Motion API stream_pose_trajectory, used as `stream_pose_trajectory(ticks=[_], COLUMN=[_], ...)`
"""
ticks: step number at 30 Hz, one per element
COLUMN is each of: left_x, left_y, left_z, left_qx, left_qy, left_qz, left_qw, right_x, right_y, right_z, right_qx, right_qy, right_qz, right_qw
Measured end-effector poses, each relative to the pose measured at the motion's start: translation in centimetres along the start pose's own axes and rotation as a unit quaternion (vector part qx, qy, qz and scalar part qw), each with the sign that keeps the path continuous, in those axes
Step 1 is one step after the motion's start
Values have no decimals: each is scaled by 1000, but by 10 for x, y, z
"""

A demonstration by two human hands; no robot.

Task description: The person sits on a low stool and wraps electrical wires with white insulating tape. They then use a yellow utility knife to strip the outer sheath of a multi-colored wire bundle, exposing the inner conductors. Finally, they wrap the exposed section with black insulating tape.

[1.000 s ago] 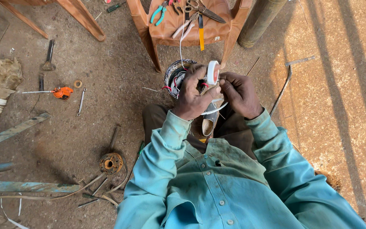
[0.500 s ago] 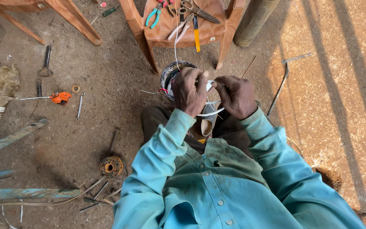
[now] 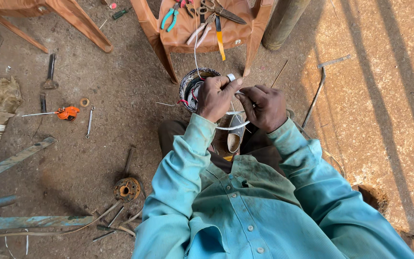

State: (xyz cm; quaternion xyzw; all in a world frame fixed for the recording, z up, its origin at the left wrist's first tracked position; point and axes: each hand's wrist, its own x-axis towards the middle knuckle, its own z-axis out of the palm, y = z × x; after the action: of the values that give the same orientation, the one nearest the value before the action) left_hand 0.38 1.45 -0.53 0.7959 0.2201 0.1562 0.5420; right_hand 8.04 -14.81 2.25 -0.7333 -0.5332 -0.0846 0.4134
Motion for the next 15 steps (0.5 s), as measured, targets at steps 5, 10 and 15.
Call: stream_pose_trajectory(ticks=[5, 10, 15], left_x=[4, -38, -42], left_y=[-8, 6, 17], left_z=[10, 5, -15], left_qx=[71, 27, -321], left_qy=[53, 136, -88], left_qz=[44, 157, 156], left_qw=[995, 978, 930], right_x=[0, 7, 6], right_y=[2, 10, 7], right_z=[-5, -8, -8], right_qx=[-10, 104, 158], right_qy=[6, -91, -70], right_qz=[10, 181, 97], right_qw=[1000, 974, 980])
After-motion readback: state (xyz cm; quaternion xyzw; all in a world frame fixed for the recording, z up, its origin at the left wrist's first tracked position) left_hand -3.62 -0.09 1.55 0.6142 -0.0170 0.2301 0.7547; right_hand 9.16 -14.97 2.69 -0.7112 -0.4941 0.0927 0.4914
